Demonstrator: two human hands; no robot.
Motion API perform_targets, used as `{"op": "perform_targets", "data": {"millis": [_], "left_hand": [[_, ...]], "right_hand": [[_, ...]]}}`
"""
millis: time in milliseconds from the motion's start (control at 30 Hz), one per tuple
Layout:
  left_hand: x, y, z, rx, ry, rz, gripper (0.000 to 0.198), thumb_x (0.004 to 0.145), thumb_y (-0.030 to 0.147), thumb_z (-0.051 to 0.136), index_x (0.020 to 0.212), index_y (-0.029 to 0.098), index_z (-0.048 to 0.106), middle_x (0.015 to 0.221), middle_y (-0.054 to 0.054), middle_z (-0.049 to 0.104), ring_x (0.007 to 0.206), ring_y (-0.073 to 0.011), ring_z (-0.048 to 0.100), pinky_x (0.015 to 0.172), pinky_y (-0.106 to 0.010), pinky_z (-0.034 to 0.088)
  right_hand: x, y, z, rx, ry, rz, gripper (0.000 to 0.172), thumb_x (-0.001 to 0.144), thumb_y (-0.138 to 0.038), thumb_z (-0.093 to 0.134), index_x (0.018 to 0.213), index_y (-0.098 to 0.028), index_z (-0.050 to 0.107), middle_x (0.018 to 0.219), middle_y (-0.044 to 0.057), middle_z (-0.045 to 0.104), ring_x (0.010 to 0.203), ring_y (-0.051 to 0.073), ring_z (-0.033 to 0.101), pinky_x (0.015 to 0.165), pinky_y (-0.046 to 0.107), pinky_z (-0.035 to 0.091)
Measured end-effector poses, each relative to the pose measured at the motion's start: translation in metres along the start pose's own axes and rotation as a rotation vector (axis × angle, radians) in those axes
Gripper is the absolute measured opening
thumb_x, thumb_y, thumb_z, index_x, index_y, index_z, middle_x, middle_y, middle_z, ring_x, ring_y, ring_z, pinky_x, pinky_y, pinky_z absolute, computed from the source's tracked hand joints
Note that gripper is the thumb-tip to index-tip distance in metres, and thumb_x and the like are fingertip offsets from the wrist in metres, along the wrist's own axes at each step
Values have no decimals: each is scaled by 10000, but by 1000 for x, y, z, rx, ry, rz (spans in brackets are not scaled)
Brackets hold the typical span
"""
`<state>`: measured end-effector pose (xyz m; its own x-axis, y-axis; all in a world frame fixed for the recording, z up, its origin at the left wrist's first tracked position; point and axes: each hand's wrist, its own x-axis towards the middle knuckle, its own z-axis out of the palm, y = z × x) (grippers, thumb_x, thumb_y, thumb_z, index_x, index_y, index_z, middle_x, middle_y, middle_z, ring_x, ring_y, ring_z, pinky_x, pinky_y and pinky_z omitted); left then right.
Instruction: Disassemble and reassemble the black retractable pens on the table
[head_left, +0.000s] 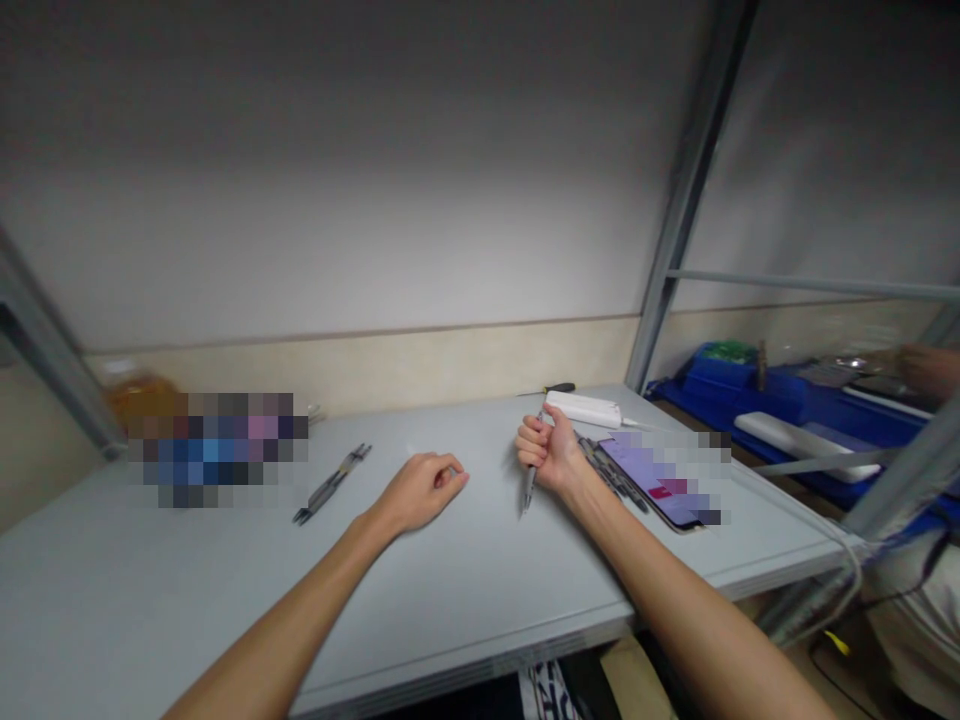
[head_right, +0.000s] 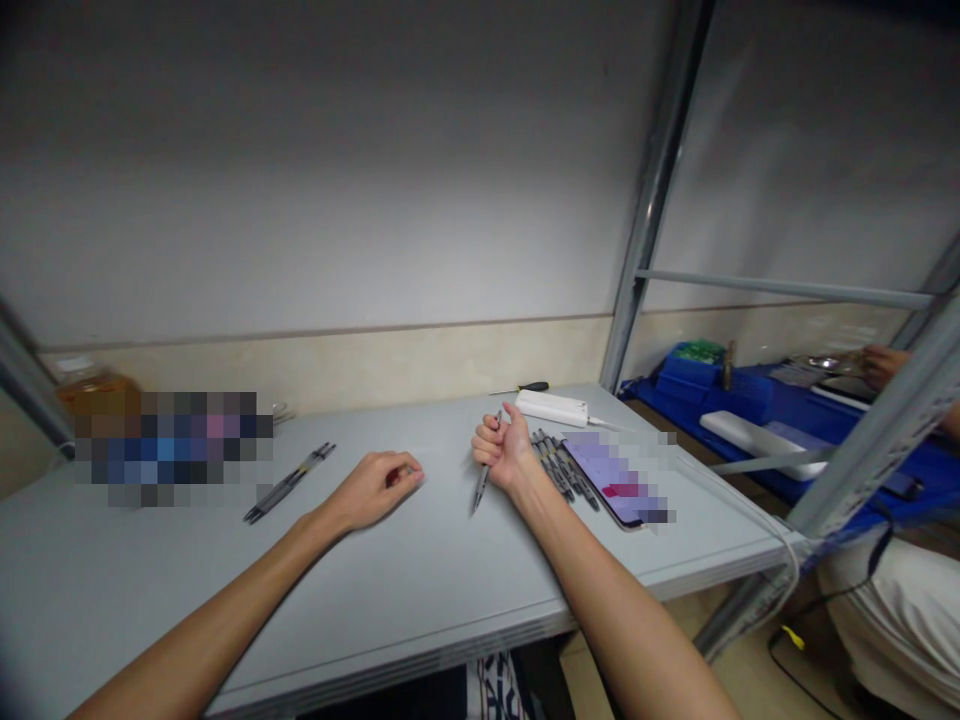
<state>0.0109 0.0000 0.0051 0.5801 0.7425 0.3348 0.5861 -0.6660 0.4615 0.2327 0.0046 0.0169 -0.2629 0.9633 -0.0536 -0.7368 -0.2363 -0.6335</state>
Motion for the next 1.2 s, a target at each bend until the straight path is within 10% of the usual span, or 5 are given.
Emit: {"op": "perform_targets", "data": {"millis": [900,1200], "left_hand": [[-1,-4,3,-43,-21,-12,313,806,371,423,744,161,647,551,2,549,504,-113,448,518,-218,301],[0,-6,1,25,-40,-4,282,816,328,418,760,159,636,610,-3,579,561,-113,483,558,-213,324]], "right_hand": [[-1,-2,4,-57,-3,149,407,836,-423,291,504,-189,313,378,-88,173,328,47,80,313,154,67],[6,15,10,-924,292,-167,240,819,-253,364,873,-138,568,515,-32,442,431,96,431,446,210,365]]}}
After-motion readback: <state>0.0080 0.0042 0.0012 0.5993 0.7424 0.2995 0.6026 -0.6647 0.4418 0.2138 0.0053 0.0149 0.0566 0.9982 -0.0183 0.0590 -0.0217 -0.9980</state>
